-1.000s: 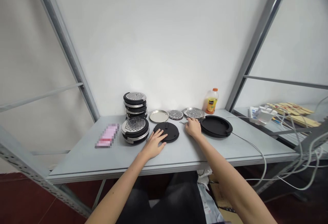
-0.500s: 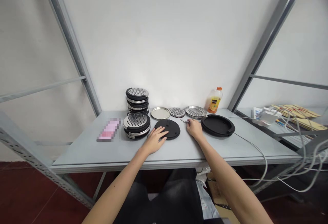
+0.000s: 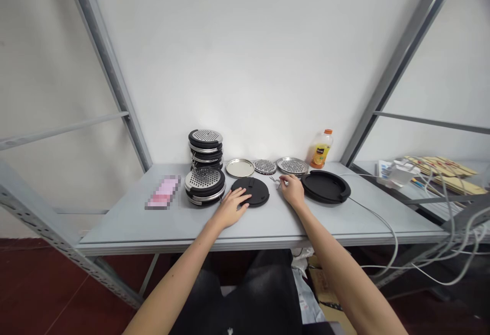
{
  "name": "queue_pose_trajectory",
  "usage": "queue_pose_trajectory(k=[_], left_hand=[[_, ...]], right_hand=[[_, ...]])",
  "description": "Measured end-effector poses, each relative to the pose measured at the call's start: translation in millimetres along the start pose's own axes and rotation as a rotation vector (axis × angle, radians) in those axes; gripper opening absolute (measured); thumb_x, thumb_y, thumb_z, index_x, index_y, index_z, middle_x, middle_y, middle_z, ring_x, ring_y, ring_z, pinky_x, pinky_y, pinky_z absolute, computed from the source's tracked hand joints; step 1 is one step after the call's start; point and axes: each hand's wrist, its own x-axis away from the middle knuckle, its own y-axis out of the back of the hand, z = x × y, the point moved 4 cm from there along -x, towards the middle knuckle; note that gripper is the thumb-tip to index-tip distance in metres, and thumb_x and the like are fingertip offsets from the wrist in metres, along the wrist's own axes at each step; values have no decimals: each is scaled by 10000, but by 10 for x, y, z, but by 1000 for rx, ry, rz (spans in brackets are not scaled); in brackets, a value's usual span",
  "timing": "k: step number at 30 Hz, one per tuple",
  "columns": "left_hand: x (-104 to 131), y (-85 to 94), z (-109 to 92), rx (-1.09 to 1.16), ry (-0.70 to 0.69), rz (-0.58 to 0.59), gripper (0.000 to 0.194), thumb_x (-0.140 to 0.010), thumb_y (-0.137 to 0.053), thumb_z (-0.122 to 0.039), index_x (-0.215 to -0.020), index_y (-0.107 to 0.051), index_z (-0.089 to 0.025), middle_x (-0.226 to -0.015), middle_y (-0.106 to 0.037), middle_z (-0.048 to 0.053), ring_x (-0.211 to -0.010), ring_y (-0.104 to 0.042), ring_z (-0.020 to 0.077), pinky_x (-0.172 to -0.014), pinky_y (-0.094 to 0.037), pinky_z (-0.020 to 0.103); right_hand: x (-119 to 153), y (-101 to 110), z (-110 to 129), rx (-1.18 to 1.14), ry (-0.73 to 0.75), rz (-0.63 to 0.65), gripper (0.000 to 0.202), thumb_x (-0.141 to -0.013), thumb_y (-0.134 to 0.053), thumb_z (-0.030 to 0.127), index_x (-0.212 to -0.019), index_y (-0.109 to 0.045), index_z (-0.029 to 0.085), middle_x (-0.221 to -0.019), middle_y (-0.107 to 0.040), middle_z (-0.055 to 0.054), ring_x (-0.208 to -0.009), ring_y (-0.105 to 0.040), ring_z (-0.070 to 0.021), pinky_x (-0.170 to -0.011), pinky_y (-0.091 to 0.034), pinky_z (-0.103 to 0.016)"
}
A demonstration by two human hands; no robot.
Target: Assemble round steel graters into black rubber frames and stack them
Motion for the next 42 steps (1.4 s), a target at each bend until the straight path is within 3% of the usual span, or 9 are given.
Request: queue_pose_trajectory(k=[9,12,16,19,22,27,32,37,42], left_hand=[[11,4,-7,-5,3,-15,377,-915,-502,-289,-1286,-563,-280,-1430,-476,50,-1362,-380,233,-1142,-262,494],[17,17,-23,4,-4,-33,370,-909,-515,-285,-1275,-574,-279,-1421,-487,53,-1355,-390,238,-1137,-272,498],[18,25,-33,14,-4,-43,366,-904,-526,-284,-1265,-583,-276,-1411,-498,59,-1346,-404,243,-1136,-277,501],[18,31,-31,11,-5,-44,365,-908,-518,-285,-1267,-580,-274,-1415,-493,58,-1352,-396,237,-1140,-270,497],[24,39,-26,5,-6,-46,367,-907,-517,-282,-1270,-576,-277,-1416,-492,56,-1351,-398,236,-1137,-273,498],[40,40,-101,-73,-29,-44,368,-913,-498,-274,-1273,-571,-250,-1402,-508,68,-1339,-412,237,-1130,-291,483],[-37,101,-232,-227,-147,-86,328,-888,-512,-259,-1190,-627,-210,-1242,-628,92,-1210,-531,250,-1132,-274,481],[-175,149,-161,-182,-190,-88,363,-818,-616,-365,-1144,-652,-210,-1200,-632,97,-1154,-551,270,-1033,-416,437],[-153,49,-116,-160,-185,-84,349,-874,-542,-325,-1190,-622,-202,-1250,-608,102,-1204,-521,263,-1051,-408,439]], right_hand=[[58,165,38,-254,-244,-121,310,-855,-463,380,-1007,-646,181,-856,-718,-80,-664,-607,-190,-680,-435,-295],[9,130,133,-506,-250,-122,426,-847,-466,502,-1024,-631,151,-777,-704,-84,-581,-586,-175,-624,-454,-299],[-96,-57,335,-955,-388,24,495,-748,-566,613,-938,-623,160,-720,-674,-64,-523,-597,-159,-524,-465,-286],[-100,-181,481,-1239,-460,122,372,-707,-640,510,-891,-626,188,-804,-700,-76,-682,-682,-202,-665,-541,-339],[-45,-238,535,-1393,-430,163,299,-719,-581,434,-880,-647,192,-862,-721,-98,-824,-700,-242,-832,-538,-411],[41,-310,472,-1373,-418,179,329,-717,-594,455,-895,-670,189,-893,-722,-104,-889,-687,-256,-872,-525,-431],[49,-346,399,-1198,-393,82,435,-537,-816,337,-918,-677,178,-941,-704,-80,-924,-652,-229,-867,-510,-394],[52,-343,351,-1212,-447,65,431,-542,-812,336,-923,-674,191,-911,-703,-68,-889,-657,-215,-814,-515,-369],[69,-298,397,-1242,-466,143,469,-556,-811,328,-987,-668,210,-939,-720,-68,-902,-667,-217,-745,-516,-323]])
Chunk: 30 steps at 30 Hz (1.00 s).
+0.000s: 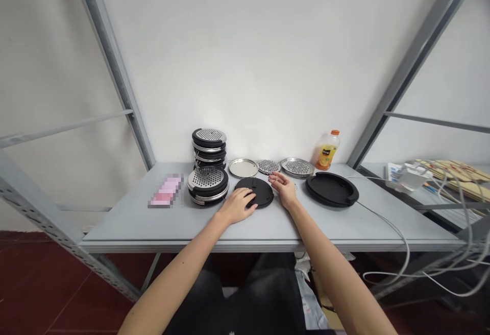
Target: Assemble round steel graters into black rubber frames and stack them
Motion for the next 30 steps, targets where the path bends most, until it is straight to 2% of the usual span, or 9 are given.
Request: queue_pose_trajectory(k=[4,9,12,17,22,27,30], left_hand=[[34,-16,-4,24,13,-16,346,-878,-546,-333,-1184,-627,-192,-1250,-611,104,-1209,-519,257,-1059,-407,423],[36,-7,14,39,21,-35,340,-874,-555,-351,-1169,-637,-203,-1242,-616,104,-1189,-532,264,-1044,-418,437],[43,-7,12,38,20,-30,339,-878,-547,-345,-1181,-626,-213,-1241,-616,96,-1198,-528,263,-1051,-409,441],[51,13,27,25,43,-25,529,-865,-569,-395,-1343,-475,-191,-1360,-518,121,-1292,-441,276,-1093,-358,443],[54,-20,77,-18,101,3,656,-872,-552,-463,-1420,-361,-157,-1440,-428,145,-1378,-318,296,-1123,-296,467],[60,-59,108,-23,104,36,498,-893,-521,-472,-1312,-535,-206,-1408,-478,123,-1337,-384,306,-1106,-310,487],[61,-24,101,-8,101,4,419,-896,-527,-446,-1235,-618,-218,-1350,-541,111,-1293,-441,299,-1083,-345,477]], right_hand=[[25,-30,16,12,-27,54,467,-571,-806,338,-996,-679,194,-947,-732,-81,-906,-671,-215,-735,-515,-307],[11,24,-22,33,-39,-31,423,-535,-828,339,-908,-693,191,-929,-734,-85,-883,-684,-231,-694,-531,-309],[-6,37,-53,22,-26,-41,406,-508,-841,349,-844,-690,178,-907,-734,-89,-895,-687,-254,-716,-543,-339],[-17,19,-70,-18,-6,5,401,-522,-828,305,-877,-687,183,-940,-725,-81,-934,-683,-246,-815,-535,-369],[-2,-6,-60,-73,-27,61,493,-486,-821,215,-956,-675,190,-887,-715,-48,-854,-693,-222,-854,-523,-384],[22,-14,-21,-41,-14,59,479,-511,-823,233,-963,-673,184,-858,-696,-30,-832,-686,-201,-859,-511,-371],[28,-17,7,1,-4,44,471,-530,-829,277,-964,-673,180,-884,-708,-53,-861,-679,-216,-833,-513,-371]])
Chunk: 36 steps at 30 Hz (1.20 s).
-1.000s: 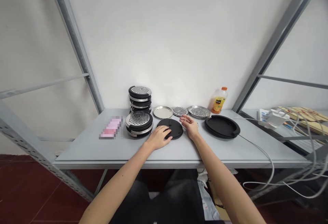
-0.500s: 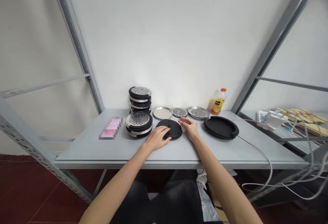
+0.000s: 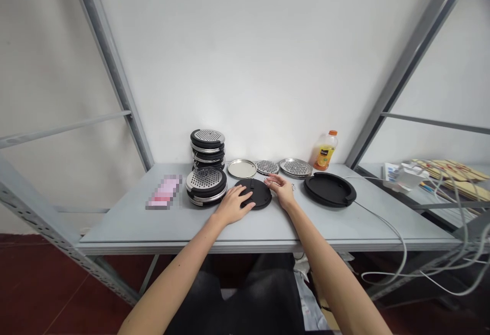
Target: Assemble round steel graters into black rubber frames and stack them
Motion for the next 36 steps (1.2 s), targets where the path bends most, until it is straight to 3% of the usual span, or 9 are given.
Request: queue_pose_trajectory(k=[6,10,13,16,19,23,26,30,36], left_hand=[[13,136,-91,77,-43,-109,275,-908,-520,-343,-1042,-718,-208,-1079,-696,87,-1051,-597,252,-945,-457,435],[24,188,-176,64,-72,-131,268,-905,-506,-305,-1028,-704,-173,-901,-708,77,-885,-610,224,-838,-494,385],[23,195,-246,-11,-104,-124,257,-907,-481,-271,-988,-704,-171,-866,-696,79,-851,-607,227,-811,-492,381],[5,178,-274,-46,-97,-98,271,-900,-476,-255,-1062,-673,-163,-1034,-681,102,-989,-598,250,-900,-470,405],[-25,119,-253,-27,-67,-23,404,-891,-497,-290,-1260,-558,-136,-1320,-555,140,-1229,-491,279,-1045,-387,429],[-91,23,-179,29,31,94,593,-884,-512,-337,-1408,-383,-91,-1399,-486,171,-1288,-457,280,-1081,-358,408],[-192,17,-136,39,98,98,588,-834,-581,-372,-1356,-464,-127,-1341,-551,157,-1228,-516,309,-1058,-373,428],[-360,51,-83,23,181,41,430,-863,-545,-377,-1229,-584,-155,-1058,-711,140,-1033,-632,337,-1002,-383,519],[-431,22,42,70,256,-82,272,-884,-507,-271,-1068,-677,-164,-927,-734,113,-918,-670,272,-860,-491,385]], right_hand=[[-22,12,-7,138,-9,-31,419,-585,-797,423,-905,-703,170,-927,-731,-103,-950,-664,-258,-780,-508,-355],[-42,18,-34,180,-2,-15,397,-637,-754,476,-889,-712,172,-866,-739,-99,-933,-676,-262,-774,-506,-354],[-57,27,-30,171,18,-29,392,-599,-784,449,-868,-710,174,-856,-740,-90,-921,-677,-265,-803,-507,-371],[-73,22,-22,119,22,-24,401,-555,-818,389,-878,-707,178,-844,-739,-73,-896,-679,-252,-849,-503,-388],[-82,8,-20,89,21,-24,423,-532,-834,342,-902,-706,181,-834,-735,-61,-884,-677,-242,-878,-496,-403],[-87,-16,-27,102,34,-23,397,-553,-821,340,-900,-710,184,-889,-731,-69,-915,-667,-243,-909,-476,-406],[-97,-34,-31,105,57,2,365,-598,-788,382,-898,-708,190,-929,-727,-75,-948,-656,-243,-924,-459,-400],[-107,-26,-39,57,54,-10,350,-596,-780,424,-841,-673,198,-865,-725,-68,-918,-655,-231,-903,-454,-386],[-96,-6,-33,-4,-45,8,459,-618,-765,460,-999,-674,222,-870,-710,-51,-978,-614,-221,-877,-442,-360]])
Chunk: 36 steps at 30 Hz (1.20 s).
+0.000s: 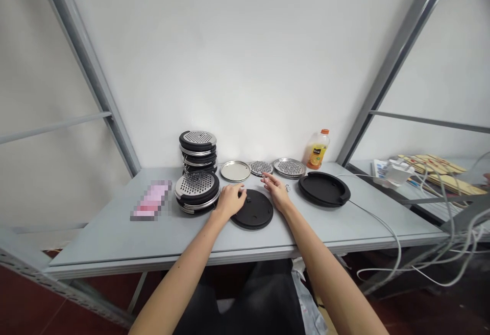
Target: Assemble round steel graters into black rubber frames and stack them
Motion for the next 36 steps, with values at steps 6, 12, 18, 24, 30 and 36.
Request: queue_pose_trajectory(k=[6,12,18,24,30,36], left_hand=[[81,-41,53,115,-45,-45,247,-909,-467,-221,-953,-709,-195,-964,-735,69,-922,-672,206,-863,-492,298],[94,-73,79,182,-56,-67,236,-905,-475,-211,-951,-706,-194,-937,-739,62,-878,-679,203,-823,-500,296],[104,-77,96,228,-59,-75,230,-893,-485,-194,-974,-700,-180,-954,-736,65,-896,-674,206,-838,-501,310],[129,-52,85,246,-56,-74,230,-891,-489,-195,-988,-697,-179,-972,-734,64,-898,-674,205,-856,-510,329],[128,-56,95,257,-60,-78,231,-897,-491,-209,-1001,-696,-181,-981,-732,69,-918,-673,212,-870,-510,335],[132,-51,83,284,-76,-101,228,-896,-511,-218,-1037,-682,-168,-995,-724,76,-921,-669,207,-874,-514,338]], right_hand=[[-2,18,-10,-159,-119,23,332,-636,-765,479,-862,-662,258,-915,-709,-29,-1095,-588,-226,-926,-436,-364],[44,-38,5,-227,-167,98,276,-692,-749,467,-767,-593,252,-1038,-711,-25,-1146,-577,-220,-967,-436,-389],[69,-52,15,-155,-185,63,320,-616,-798,428,-800,-622,234,-964,-697,-39,-984,-629,-208,-854,-503,-337],[68,-13,22,-86,-149,34,411,-590,-797,383,-947,-651,241,-840,-704,-32,-825,-670,-200,-727,-529,-314],[88,-39,16,-74,-155,85,322,-579,-809,361,-821,-660,212,-915,-737,-59,-946,-680,-234,-793,-523,-320],[139,-110,47,-93,-190,114,327,-541,-839,316,-789,-660,199,-806,-746,-58,-882,-698,-225,-799,-517,-311]])
